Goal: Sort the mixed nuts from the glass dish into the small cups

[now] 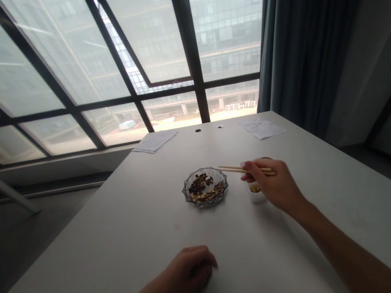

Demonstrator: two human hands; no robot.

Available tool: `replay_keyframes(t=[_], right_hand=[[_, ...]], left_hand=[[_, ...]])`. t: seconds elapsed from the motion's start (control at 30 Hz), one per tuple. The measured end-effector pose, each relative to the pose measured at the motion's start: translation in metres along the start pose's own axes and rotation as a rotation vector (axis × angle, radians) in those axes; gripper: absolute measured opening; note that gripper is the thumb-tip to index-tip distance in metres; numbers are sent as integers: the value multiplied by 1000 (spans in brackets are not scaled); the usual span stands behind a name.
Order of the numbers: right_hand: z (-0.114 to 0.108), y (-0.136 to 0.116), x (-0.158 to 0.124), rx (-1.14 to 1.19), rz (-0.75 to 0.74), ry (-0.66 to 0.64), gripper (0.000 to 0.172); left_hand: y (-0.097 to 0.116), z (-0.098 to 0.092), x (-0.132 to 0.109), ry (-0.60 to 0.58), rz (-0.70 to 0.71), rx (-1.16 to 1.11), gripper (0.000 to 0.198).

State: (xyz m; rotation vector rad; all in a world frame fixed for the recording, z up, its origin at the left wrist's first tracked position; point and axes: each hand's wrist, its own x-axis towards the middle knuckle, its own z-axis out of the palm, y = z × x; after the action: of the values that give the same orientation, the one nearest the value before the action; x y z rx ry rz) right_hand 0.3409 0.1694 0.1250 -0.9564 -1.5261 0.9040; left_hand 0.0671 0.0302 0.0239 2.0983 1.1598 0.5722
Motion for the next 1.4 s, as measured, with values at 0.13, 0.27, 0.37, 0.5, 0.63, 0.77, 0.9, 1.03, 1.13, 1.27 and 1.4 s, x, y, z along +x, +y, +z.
replay_keyframes(t=[0.13, 0.27, 0.37, 0.5, 0.63, 0.77, 0.9, 1.03, 1.13, 1.27, 1.4], right_hand=[[29, 30, -4, 22, 7, -105, 50], [44, 54, -7, 32, 10, -123, 47], [50, 69, -8, 48, 7, -111, 45], [55, 85, -9, 53, 3, -120, 45], [57, 93, -9, 73, 5, -124, 46], [57, 94, -11, 69, 8, -132, 48], [58, 92, -13, 65, 9, -116, 47], [59, 92, -14, 75, 21, -92, 47], [59, 92, -12, 101, 39, -59, 48], [55, 85, -8, 173, 67, -9, 46], [48, 72, -3, 239, 83, 41, 46]], left_hand=[[2, -1, 1, -2, -1, 5, 29], [1, -1, 1, 1, 12, 1, 28], [-2, 1, 1, 6, 31, -3, 28], [-4, 2, 0, 2, 36, -1, 29], [-4, 2, 0, 1, 36, -2, 27], [-2, 1, 1, 14, 46, -8, 27], [0, 0, 0, 8, 39, -4, 28], [-1, 0, 0, 2, 40, -6, 28], [-1, 0, 0, 5, 47, -4, 28], [-1, 0, 1, 15, 41, -9, 28], [-1, 1, 1, 18, 36, -4, 29]])
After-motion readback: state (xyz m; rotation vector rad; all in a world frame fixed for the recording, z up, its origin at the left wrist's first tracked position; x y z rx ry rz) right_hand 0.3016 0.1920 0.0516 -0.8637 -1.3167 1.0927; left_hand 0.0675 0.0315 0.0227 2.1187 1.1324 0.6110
